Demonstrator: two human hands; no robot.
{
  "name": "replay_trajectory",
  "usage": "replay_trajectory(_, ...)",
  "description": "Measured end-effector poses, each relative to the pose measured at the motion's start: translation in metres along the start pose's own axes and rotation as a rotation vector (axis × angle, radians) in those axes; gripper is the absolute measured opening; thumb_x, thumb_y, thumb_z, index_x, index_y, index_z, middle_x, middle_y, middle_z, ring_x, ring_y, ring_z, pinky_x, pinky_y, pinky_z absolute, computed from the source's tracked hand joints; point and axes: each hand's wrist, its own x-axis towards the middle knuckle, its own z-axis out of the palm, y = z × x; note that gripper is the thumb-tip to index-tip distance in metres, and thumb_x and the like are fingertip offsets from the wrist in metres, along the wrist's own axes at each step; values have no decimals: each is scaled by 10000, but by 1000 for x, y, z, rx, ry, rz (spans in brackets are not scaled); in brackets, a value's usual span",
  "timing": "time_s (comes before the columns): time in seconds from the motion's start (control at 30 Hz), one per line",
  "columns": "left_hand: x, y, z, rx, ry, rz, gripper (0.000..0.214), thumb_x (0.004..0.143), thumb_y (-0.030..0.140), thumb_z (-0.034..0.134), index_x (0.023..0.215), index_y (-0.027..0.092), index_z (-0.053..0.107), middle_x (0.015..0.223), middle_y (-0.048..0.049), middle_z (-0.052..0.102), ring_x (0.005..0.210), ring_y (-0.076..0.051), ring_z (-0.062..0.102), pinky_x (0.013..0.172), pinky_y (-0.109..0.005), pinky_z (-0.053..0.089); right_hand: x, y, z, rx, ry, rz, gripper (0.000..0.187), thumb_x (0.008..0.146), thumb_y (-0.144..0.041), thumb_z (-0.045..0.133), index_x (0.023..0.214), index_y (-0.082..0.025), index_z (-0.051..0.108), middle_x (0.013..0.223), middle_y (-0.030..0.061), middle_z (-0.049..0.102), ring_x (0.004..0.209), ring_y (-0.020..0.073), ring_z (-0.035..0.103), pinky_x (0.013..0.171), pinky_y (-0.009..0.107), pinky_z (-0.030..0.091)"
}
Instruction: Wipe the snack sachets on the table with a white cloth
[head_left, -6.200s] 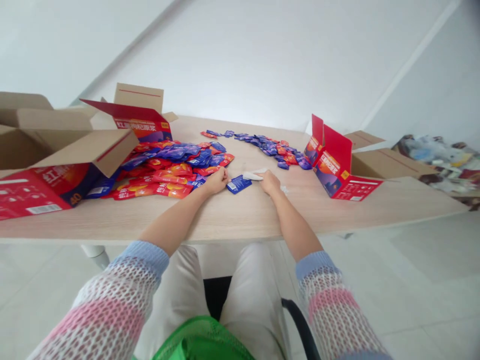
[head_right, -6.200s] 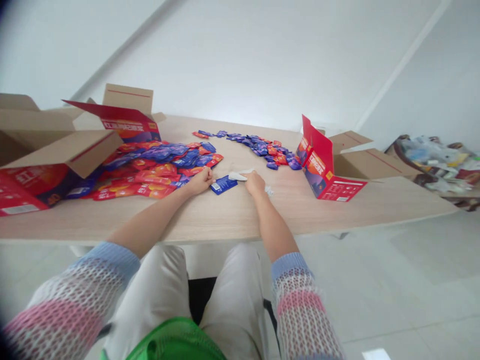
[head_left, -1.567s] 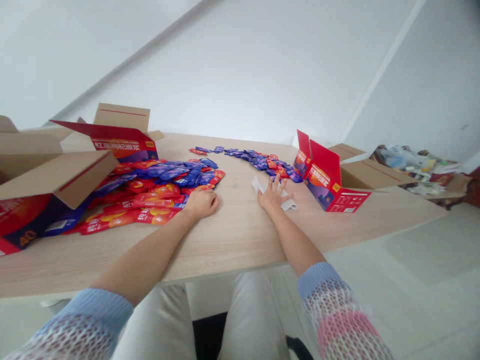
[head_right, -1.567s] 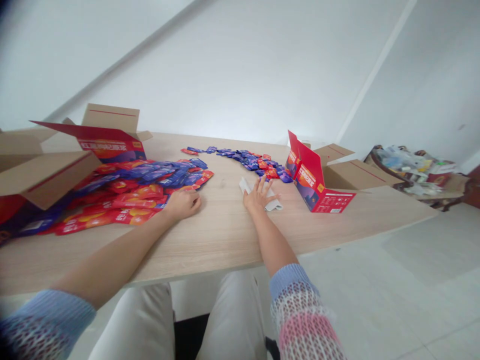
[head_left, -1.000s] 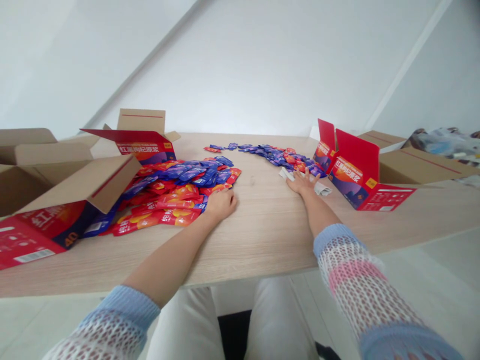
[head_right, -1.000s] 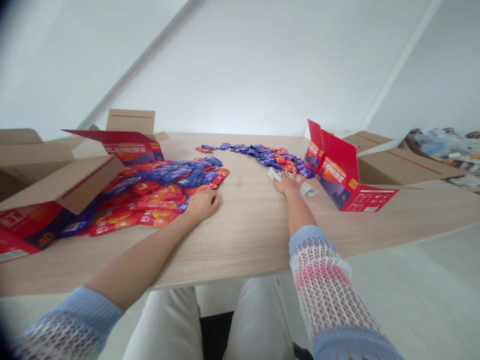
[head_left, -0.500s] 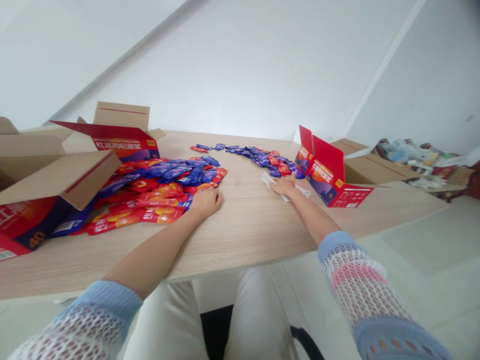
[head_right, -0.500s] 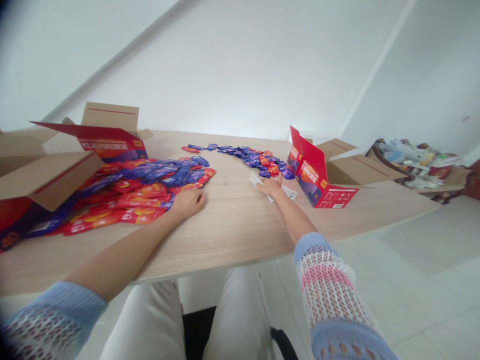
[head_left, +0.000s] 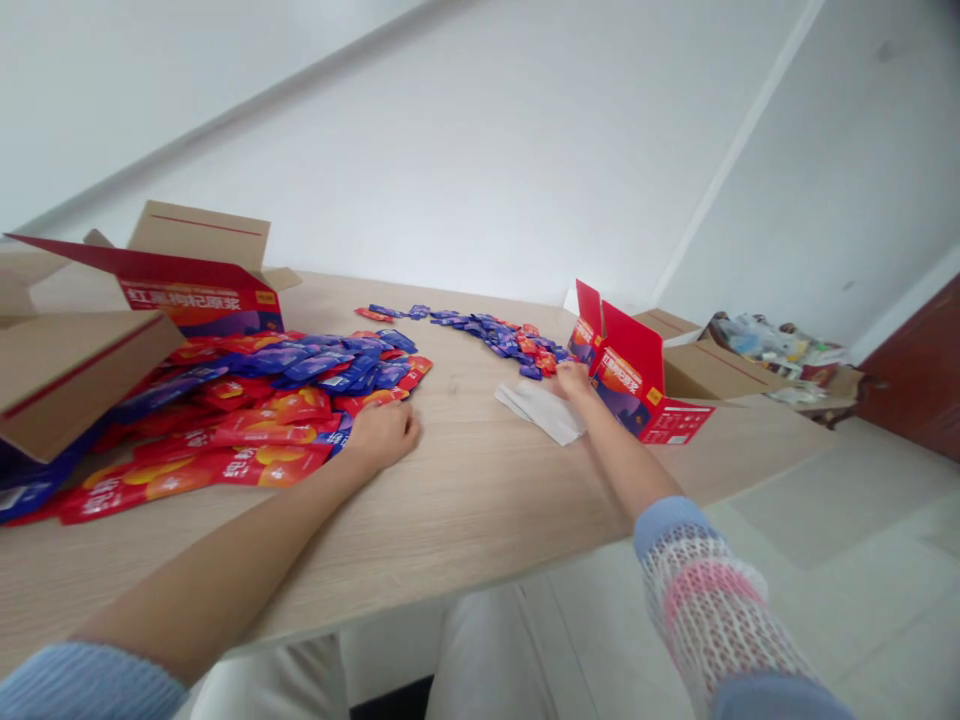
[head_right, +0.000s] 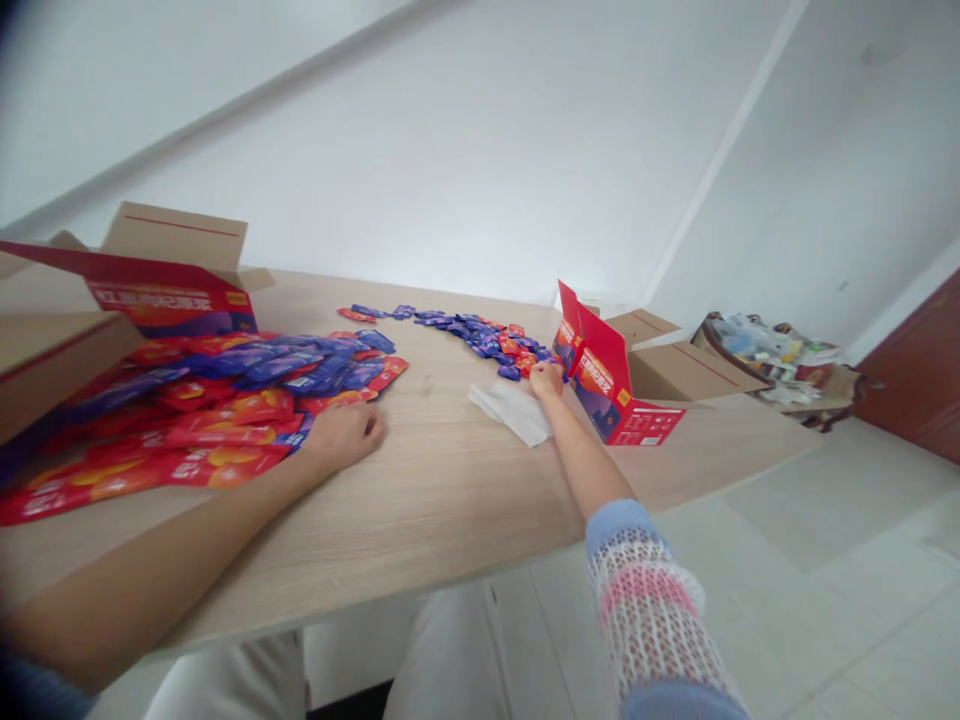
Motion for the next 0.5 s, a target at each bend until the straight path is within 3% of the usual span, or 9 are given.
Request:
replay_trajectory(0.2,1,-1,5,5,6,7,292,840,312,381,759,167,622,825,-109,672,757,-256,630,765,-379,424,54,21,10,-118,-104,270,404,812,-312,490,1162,-163,626,1178,131,595,1083,262,551,928,348,412)
replay_trajectory(0.4,2,-3,7,-31,-2,11,286,843,317,384,751,173,613,830,-107,668,752,-256,627,779,-389,413,48,57,31,-203,-152,416,708,783,-521,550,1339,-94,446,1361,231,408,1251,340,362,1003,480,308)
replay_trajectory(0.5,2,-3,8,-17,-2,23,283,846,320,386,744,172,604,806,-105,663,724,-258,624,749,-393,414,41,64,42,-320,-76,445,666,813,-547,512,1300,-93,485,1351,230,412,1265,362,315,1015,532,233)
